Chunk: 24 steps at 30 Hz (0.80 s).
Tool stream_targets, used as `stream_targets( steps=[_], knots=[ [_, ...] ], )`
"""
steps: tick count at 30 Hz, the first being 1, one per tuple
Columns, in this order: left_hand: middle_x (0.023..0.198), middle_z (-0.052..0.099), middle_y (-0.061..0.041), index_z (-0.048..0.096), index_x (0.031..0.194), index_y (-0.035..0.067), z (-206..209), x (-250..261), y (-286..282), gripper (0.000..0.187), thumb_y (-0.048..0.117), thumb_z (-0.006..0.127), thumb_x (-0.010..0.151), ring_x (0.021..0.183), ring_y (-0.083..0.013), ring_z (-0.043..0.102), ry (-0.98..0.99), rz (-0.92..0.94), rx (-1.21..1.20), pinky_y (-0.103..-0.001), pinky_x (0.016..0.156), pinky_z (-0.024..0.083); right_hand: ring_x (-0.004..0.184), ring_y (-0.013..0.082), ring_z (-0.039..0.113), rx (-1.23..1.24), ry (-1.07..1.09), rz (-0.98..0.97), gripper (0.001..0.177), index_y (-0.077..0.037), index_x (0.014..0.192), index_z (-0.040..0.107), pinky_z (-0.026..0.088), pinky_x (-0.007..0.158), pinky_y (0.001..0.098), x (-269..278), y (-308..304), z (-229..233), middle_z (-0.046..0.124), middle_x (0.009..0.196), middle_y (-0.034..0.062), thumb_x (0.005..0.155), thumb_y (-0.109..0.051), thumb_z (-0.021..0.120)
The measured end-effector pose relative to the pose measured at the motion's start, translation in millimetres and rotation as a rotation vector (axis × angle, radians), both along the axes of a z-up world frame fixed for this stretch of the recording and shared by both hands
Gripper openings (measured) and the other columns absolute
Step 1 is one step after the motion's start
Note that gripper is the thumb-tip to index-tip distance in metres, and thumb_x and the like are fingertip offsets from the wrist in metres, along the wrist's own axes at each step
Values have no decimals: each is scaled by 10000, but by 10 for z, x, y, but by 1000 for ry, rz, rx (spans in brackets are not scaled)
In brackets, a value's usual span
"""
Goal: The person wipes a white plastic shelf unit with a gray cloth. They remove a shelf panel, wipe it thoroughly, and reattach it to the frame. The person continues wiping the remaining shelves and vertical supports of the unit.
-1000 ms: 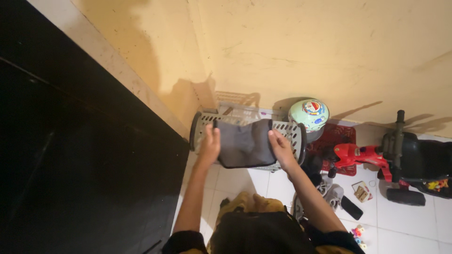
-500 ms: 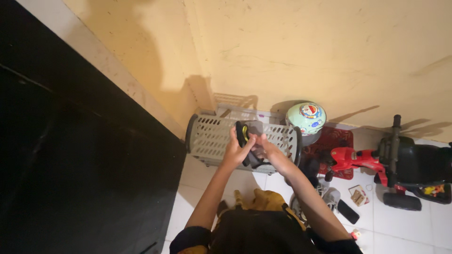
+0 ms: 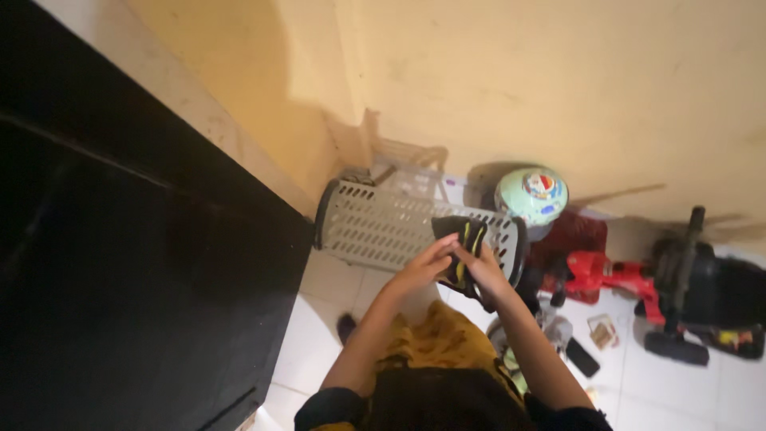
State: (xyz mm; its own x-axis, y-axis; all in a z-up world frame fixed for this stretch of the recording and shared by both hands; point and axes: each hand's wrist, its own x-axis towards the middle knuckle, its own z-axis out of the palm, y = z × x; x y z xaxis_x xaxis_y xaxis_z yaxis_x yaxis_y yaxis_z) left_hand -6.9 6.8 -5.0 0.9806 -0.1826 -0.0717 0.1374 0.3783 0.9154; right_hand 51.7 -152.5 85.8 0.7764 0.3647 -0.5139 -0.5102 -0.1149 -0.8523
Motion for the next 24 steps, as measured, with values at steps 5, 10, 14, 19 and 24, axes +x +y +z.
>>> stream_targets(
  steps=[5, 10, 14, 19, 24],
  knots=[
    [1354, 657, -151, 608, 1407, 68, -74, -175, 672, 359, 221, 517, 1095, 1241, -292, 625, 28, 79, 296, -379, 1063, 494, 979, 242, 670, -150, -81, -216, 451, -12, 1322, 597, 528, 840, 382, 38, -97, -826, 695, 1137, 139, 982, -303, 655],
    [1284, 679, -247, 551, 1379, 73, -319, -189, 2010, 390, 221, 518, 1020, 1197, -428, 637, -256, 480, 1221, -491, 1025, 478, 1223, 379, 627, -737, -492, -256, 574, -25, 1422, 535, 459, 1028, 388, 73, -231, -1422, 660, 1319, 211, 996, -400, 619],
    [1284, 604, -354, 229, 1558, 59, -814, -98, 2682, 614, 204, 518, 1036, 1093, -506, 617, -58, 414, 1314, -546, 888, 480, 1449, 519, 293, -1008, -630, -250, 773, 34, 1489, 443, 259, 1160, 615, -126, -33, -1798, 307, 1607, 255, 950, -472, 670],
    [980, 727, -230, 2, 1682, 211, -1081, -146, 2880, 765, 209, 470, 1076, 778, -386, 708, 292, 108, 1034, -503, 674, 529, 1505, 548, 89, -1254, -617, -105, 672, 28, 1314, 622, 81, 1080, 819, -233, 443, -2133, 195, 1706, 166, 893, -488, 709],
    [871, 693, -103, 3, 1652, 257, -938, -190, 2903, 730, 196, 446, 1075, 616, -223, 721, 211, 155, 721, -370, 562, 573, 1535, 405, 275, -1029, -665, 56, 869, -90, 1593, 471, 210, 1212, 700, -453, 1710, -2230, 334, 1665, 112, 782, -255, 736]
  ],
)
